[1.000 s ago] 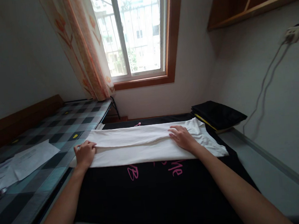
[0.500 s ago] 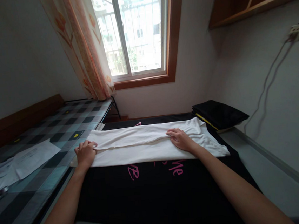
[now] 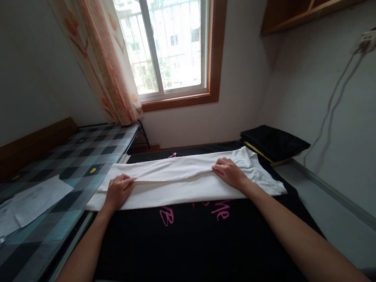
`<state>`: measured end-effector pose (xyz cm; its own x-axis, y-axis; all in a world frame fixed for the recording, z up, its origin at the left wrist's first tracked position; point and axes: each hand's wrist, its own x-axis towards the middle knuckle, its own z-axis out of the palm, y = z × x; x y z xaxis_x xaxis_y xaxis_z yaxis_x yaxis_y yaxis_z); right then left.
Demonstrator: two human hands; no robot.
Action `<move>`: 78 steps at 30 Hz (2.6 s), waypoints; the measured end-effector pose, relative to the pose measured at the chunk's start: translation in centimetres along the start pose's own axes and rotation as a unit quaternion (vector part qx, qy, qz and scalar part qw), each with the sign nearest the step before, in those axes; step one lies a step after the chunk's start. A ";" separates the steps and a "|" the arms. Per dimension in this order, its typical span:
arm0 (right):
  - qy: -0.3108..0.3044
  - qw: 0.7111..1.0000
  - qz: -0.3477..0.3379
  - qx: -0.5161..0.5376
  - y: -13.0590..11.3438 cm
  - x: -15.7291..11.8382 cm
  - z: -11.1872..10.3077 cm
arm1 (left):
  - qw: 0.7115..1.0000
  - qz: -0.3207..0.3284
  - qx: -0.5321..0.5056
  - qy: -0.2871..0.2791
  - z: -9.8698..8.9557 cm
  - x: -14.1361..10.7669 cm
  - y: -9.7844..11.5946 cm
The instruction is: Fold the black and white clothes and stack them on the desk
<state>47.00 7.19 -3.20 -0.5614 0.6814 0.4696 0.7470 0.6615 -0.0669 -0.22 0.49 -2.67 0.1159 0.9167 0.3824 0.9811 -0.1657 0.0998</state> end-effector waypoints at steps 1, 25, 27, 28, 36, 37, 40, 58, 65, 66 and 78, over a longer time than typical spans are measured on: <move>0.002 1.000 0.001 -0.002 -0.1 0.0 0.0 | 1.000 -0.012 -0.009 0.012 -0.1 0.0 -0.1; -0.066 0.932 0.356 -0.028 9.1 -4.0 -3.6 | 0.951 -0.297 0.077 0.033 -1.9 -0.8 -2.8; -0.089 0.924 0.371 -0.034 9.0 -4.0 -3.9 | 0.946 -0.309 0.088 0.032 -2.1 -0.8 -2.8; -0.097 0.921 0.374 -0.040 8.8 -4.0 -4.1 | 0.945 -0.313 0.094 0.025 -2.2 -0.9 -2.7; -0.072 0.953 0.292 -0.030 6.3 -2.6 -3.2 | 0.980 -0.157 0.122 -0.016 -0.6 -0.4 -0.6; -0.061 0.962 0.265 -0.003 5.8 -2.3 -2.8 | 0.987 -0.118 0.105 -0.025 -0.5 -0.3 -0.2; -0.038 0.977 0.192 0.087 4.0 -1.4 -1.4 | 0.998 -0.025 0.024 -0.049 -0.1 0.1 0.7; -0.033 0.979 0.197 0.044 1.5 -0.8 0.3 | 0.986 -0.079 -0.112 -0.098 0.4 0.4 0.9; -0.026 0.979 0.198 0.046 1.5 -0.9 0.5 | 0.977 -0.198 0.067 -0.033 0.5 -0.1 -0.1; -0.025 0.979 0.198 0.046 1.6 -0.9 0.6 | 0.976 -0.205 0.073 -0.035 0.6 -0.1 -0.2; -0.002 0.992 0.125 -0.013 -1.2 0.3 0.9 | 0.984 -0.102 0.038 -0.142 2.2 0.1 4.0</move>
<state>45.57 6.86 -3.81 -0.3591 0.8239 0.4383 0.8719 0.4637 -0.1572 4.06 0.73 -4.21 -0.0574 0.9945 0.0875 0.9959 0.0510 0.0742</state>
